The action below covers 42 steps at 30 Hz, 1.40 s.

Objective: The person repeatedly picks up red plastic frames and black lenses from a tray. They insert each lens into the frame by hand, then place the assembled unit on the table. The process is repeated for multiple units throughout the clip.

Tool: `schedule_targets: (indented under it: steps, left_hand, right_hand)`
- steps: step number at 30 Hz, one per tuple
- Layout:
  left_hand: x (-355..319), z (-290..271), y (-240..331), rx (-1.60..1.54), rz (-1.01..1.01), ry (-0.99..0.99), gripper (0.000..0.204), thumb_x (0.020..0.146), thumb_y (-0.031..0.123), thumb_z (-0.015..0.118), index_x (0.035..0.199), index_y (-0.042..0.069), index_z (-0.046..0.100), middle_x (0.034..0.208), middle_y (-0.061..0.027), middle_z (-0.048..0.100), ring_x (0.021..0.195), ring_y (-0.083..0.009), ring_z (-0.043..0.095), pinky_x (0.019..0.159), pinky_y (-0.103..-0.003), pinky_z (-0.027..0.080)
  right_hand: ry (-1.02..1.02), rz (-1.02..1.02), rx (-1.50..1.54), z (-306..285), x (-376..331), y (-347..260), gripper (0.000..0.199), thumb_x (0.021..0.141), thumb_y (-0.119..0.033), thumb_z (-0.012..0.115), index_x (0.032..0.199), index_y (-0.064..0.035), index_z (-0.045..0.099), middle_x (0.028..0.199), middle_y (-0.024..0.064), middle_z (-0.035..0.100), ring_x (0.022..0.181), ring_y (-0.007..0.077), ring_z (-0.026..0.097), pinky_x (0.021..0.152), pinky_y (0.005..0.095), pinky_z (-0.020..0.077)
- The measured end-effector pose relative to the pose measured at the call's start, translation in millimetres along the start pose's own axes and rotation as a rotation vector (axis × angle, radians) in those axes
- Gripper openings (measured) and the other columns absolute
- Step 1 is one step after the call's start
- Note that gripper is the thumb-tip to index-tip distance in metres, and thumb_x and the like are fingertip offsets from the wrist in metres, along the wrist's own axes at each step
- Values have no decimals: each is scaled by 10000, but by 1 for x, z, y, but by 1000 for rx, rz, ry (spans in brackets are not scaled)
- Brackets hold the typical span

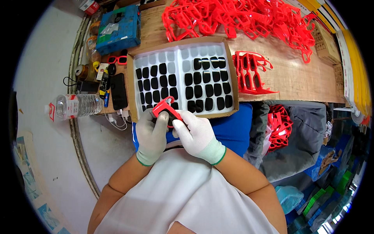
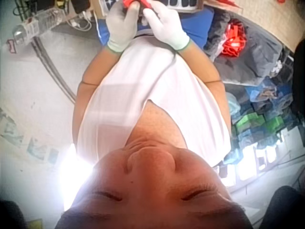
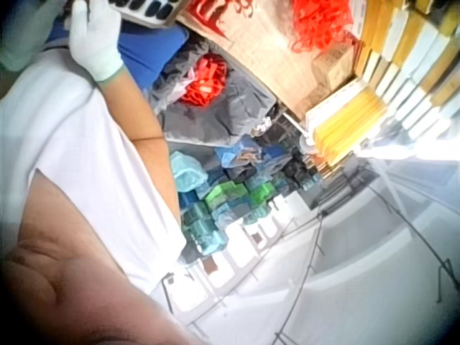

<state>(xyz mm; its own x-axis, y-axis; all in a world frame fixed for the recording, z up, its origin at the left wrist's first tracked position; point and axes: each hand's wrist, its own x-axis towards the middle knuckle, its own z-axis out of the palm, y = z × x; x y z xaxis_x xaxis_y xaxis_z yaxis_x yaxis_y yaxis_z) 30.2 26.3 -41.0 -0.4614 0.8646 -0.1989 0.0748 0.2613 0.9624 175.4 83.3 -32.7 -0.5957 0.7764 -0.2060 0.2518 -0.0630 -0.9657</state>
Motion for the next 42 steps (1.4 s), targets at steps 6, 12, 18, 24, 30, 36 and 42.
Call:
schedule_targets:
  steps: [6, 12, 18, 24, 30, 36, 42]
  left_hand:
    - [-4, -9, 6, -198, -73, -102, 174, 975, 160, 622, 970, -13, 626, 809, -25, 667, 698, -49, 545, 617, -224, 451]
    - [0, -23, 14, -255, -146, -255, 189, 977, 181, 637, 965, -8, 640, 822, -12, 647, 713, -36, 522, 625, -217, 440]
    - [-2, -23, 18, -232, -95, -229, 144, 971, 138, 621, 953, -3, 646, 816, -12, 642, 705, -32, 512, 620, -216, 429]
    - [5, -29, 32, -447, -187, -279, 106, 955, 106, 627, 925, 6, 644, 766, -3, 618, 662, -28, 489, 584, -212, 398]
    - [8, -32, 31, -555, -203, -272, 99, 950, 98, 620, 904, 12, 638, 716, -2, 591, 605, -42, 474, 545, -215, 375]
    - [7, -46, 31, -635, -229, -290, 93, 943, 75, 601, 889, 5, 627, 704, -8, 573, 600, -48, 467, 539, -220, 373]
    - [4, -48, 36, -620, -203, -262, 72, 931, 58, 595, 911, -5, 621, 712, -21, 585, 593, -63, 481, 534, -230, 390]
  right_hand:
    - [-132, -21, 87, -14, 0, -2, 289, 1011, -146, 501, 1234, 6, 604, 765, 72, 673, 716, 172, 668, 717, 296, 533]
    - [-216, 26, 207, -19, -2, -4, 265, 1009, -162, 494, 1164, 1, 635, 817, 68, 692, 755, 172, 668, 777, 298, 534]
    - [-225, 41, 270, -17, -4, -3, 248, 1010, -160, 483, 1105, 9, 638, 806, 54, 690, 746, 142, 662, 763, 295, 537]
    - [-214, 102, 377, -9, -2, -23, 210, 1010, -158, 470, 951, -11, 607, 715, 38, 654, 612, 101, 606, 639, 269, 512]
    - [-268, 114, 386, -8, 6, -21, 212, 1008, -154, 490, 892, -6, 588, 712, 45, 646, 601, 95, 592, 614, 264, 503]
    - [-315, 208, 620, 2, 6, -32, 238, 1023, -180, 478, 897, -10, 588, 741, 54, 652, 641, 104, 605, 645, 282, 517]
    - [-306, 71, 282, -1, 10, -35, 227, 992, -176, 508, 840, -31, 595, 672, 34, 628, 589, 109, 584, 611, 281, 497]
